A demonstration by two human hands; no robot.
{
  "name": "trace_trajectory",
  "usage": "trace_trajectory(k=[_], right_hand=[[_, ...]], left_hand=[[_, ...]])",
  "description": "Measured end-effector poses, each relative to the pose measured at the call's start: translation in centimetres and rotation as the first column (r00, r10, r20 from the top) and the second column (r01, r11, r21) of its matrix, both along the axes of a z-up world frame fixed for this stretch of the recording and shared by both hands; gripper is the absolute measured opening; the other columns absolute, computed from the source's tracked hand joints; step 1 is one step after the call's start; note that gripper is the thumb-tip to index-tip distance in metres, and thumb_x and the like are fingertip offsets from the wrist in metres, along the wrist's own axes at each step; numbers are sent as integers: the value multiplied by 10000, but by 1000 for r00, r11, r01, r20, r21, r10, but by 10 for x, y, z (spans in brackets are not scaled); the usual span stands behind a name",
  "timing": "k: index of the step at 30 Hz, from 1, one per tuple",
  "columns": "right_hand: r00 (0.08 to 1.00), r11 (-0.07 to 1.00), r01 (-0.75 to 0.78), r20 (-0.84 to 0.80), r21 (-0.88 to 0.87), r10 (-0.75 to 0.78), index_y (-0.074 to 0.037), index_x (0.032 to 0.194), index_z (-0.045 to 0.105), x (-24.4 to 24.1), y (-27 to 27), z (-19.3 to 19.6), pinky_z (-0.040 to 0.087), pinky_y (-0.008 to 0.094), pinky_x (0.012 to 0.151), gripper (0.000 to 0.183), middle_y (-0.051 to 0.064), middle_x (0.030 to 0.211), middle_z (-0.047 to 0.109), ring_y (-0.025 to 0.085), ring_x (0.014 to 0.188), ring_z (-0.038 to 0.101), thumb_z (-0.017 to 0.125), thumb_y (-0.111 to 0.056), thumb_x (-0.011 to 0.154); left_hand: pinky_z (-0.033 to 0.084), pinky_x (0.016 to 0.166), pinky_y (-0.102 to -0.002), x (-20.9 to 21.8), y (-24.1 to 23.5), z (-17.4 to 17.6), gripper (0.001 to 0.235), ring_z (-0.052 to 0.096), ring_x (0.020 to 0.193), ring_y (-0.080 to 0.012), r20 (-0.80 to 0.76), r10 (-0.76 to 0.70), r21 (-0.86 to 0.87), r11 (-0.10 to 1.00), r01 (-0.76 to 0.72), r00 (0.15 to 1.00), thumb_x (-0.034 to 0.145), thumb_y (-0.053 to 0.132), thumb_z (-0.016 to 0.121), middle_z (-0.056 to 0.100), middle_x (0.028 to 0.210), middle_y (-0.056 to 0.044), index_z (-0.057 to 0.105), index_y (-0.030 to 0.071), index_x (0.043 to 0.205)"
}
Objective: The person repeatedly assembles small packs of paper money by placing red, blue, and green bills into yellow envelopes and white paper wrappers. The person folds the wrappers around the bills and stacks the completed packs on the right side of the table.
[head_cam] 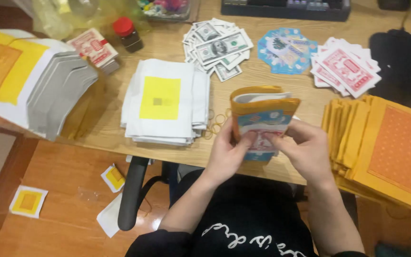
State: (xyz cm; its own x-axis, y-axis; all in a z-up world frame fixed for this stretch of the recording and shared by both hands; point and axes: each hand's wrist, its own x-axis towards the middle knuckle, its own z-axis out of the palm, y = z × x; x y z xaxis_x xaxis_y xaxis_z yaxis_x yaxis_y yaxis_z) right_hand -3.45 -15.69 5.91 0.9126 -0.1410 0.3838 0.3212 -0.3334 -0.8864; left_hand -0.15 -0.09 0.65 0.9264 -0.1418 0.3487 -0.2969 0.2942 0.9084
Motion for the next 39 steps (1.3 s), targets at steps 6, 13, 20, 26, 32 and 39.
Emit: trace_trajectory(k=[6,13,20,26,32,39], right_hand=[[931,873,283,332,-397,-150,-66,798,680,7,4,8,479,297,637,176,30,649,570,220,617,557,812,50,792],[871,611,444,475,-655,-124,-54,810,627,10,7,11,513,348,635,154,65,726,578,276,707,618,682,73,742],[847,673,374,531,-638,33,-92,1052,706,28,-15,-5,495,371,813,348,31,1026,670,266,924,594,685,112,771],[962,970,38,255,242,-101,-9,1061,630,22,-50,-51,527,332,853,212,52,929,648,135,914,585,723,32,875],[979,916,199,-38,348,-199,-16,1082,645,13,-19,13,533,265,755,225,9,911,630,88,880,570,718,-33,870],[988,933,150,-78,326,-132,-49,922,717,-6,-25,6,533,234,632,167,33,771,693,66,747,597,800,-54,777]], left_hand=[[475,815,-352,-7,-5,55,290,582,892,-235,579,308,258,809,-528,755,831,219,777,562,930,-21,596,80,1009],[465,687,-333,-3,-16,76,65,592,787,-244,740,113,439,666,-603,663,905,97,698,562,837,-58,643,62,911],[506,892,-449,5,17,87,436,623,639,-257,180,-474,-286,813,507,862,937,196,509,585,618,-135,515,-134,1222],[490,934,-514,29,3,49,241,661,687,-309,64,-273,-581,772,258,960,971,199,477,579,609,-146,539,-27,1026],[369,1126,-534,24,-17,44,626,422,1366,-429,169,-155,160,979,128,973,954,143,601,427,1496,-213,321,100,1513],[303,1165,-452,16,-15,36,530,358,1371,-315,142,-237,62,971,230,961,952,-50,557,415,1487,-230,373,-35,1448]])
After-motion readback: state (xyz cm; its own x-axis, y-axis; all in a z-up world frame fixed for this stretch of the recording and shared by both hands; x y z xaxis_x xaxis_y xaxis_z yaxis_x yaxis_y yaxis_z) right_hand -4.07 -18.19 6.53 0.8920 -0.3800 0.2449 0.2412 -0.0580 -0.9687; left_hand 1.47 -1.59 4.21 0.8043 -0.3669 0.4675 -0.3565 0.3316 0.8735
